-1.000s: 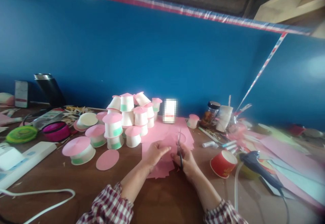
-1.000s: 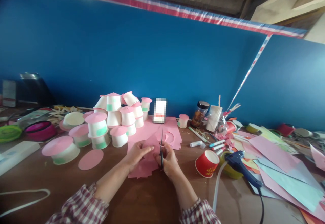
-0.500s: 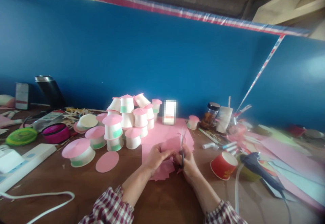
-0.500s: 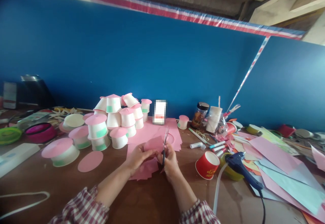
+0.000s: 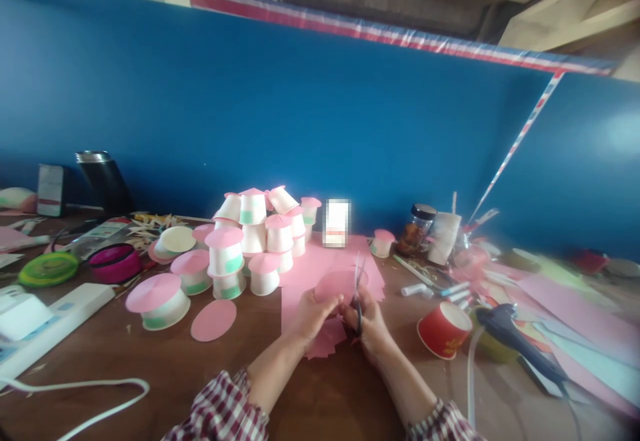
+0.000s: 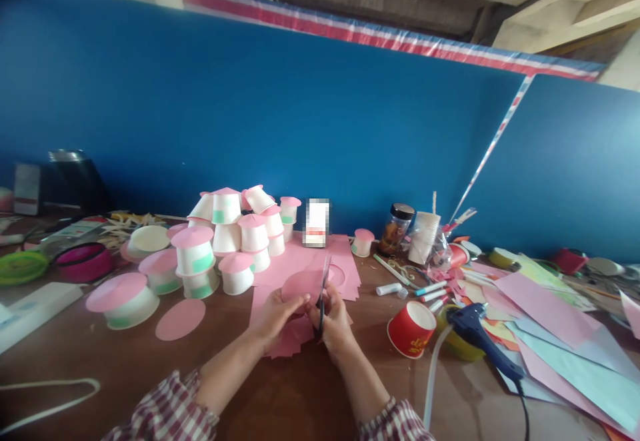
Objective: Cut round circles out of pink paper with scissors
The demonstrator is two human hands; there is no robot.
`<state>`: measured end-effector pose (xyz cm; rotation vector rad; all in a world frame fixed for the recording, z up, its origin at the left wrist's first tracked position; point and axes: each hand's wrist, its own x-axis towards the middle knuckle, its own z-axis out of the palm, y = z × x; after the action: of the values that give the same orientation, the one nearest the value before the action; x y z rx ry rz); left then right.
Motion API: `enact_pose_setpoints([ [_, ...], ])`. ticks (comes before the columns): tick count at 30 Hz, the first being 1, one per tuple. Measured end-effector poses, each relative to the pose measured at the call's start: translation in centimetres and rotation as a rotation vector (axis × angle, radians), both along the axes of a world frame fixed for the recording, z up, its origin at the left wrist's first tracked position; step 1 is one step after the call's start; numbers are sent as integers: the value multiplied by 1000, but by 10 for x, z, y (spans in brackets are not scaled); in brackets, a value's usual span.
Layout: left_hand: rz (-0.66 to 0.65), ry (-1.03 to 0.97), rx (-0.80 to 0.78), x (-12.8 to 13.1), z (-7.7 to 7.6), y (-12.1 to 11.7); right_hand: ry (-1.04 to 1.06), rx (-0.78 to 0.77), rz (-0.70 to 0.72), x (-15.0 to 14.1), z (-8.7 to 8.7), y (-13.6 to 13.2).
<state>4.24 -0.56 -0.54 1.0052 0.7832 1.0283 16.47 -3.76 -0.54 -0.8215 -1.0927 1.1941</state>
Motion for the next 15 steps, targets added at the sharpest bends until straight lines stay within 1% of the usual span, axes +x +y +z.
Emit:
enact_pose_setpoints([
  [7,14,-77,-24,2,2,-3,-7,-12,-1,-1,3,-1],
  [10,38,-83,-47,1,3,-4,-19,-9,0,-2,5,-1],
  [15,32,-105,-39,1,2,-4,-12,-14,-8,-2,4,0],
])
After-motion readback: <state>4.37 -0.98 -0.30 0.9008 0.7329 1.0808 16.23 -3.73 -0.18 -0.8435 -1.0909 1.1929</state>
